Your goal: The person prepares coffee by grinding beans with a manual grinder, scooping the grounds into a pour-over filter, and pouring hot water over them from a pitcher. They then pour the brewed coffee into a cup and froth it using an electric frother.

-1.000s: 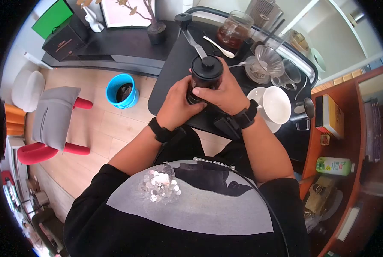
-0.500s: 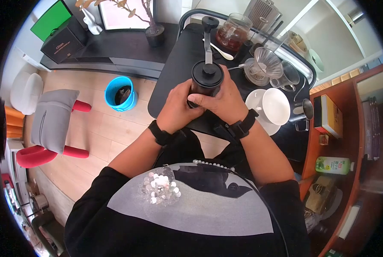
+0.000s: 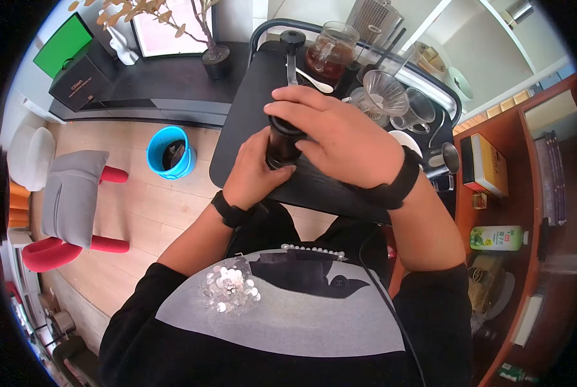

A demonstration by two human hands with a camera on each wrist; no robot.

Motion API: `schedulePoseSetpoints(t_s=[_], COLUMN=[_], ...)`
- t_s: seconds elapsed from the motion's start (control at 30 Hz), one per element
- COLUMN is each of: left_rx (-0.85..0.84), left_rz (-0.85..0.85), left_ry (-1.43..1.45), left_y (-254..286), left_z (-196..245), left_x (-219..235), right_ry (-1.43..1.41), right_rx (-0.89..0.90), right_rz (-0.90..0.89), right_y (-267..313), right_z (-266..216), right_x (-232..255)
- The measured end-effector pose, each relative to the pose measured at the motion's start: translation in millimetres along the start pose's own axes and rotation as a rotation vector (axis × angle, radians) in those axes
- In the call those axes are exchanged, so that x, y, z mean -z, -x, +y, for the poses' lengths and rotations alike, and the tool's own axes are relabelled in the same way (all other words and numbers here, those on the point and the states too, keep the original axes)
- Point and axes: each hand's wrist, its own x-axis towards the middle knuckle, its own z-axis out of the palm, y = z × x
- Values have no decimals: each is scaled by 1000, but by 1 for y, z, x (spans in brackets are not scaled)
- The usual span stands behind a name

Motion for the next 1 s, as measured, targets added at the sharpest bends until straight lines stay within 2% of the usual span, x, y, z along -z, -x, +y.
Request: schedulePoseSetpoints(t_s=[0.07, 0.13, 0.2, 0.23, 0.3, 0.43, 0.67, 0.73, 0.77, 0.83, 0.97, 1.0], left_rx=[28, 131, 114, 106, 91, 105, 124, 97, 98, 112, 127, 83], left_rz=[-39, -128, -119, -108, -113, -116, -126, -122, -121, -146, -145, -85], left_ry=[17, 9, -18, -45, -37, -13, -12, -31, -31, -17, -22, 3], left_y=[1, 2, 3, 4, 3, 4, 4, 4, 4, 2, 1, 0], left_z=[-3, -2, -3, -4, -5, -8, -6, -5, -4, 0, 2, 4], left_x=[0, 1, 0, -1, 0, -2, 0, 0, 1, 4, 4, 3], right_ry=[101, 158, 305, 310, 531, 601, 324, 212, 212, -69, -218, -221], right_rx=[-34, -32, -138, -141, -177, -202, -207, -259, -258, -393, -343, -341], right_rz=[-9, 33, 12, 15, 43, 15, -110, -237, -239, -412, -466, -466], right_y=[-2, -4, -5, -6, -8, -9, 1, 1, 0, -4, -2, -2], right_z=[-7, -11, -15, -17, -20, -27, -43, -44, -43, -37, -17, -15], right_x=[-1, -3, -4, -4, -5, -1, 35, 46, 52, 63, 68, 66])
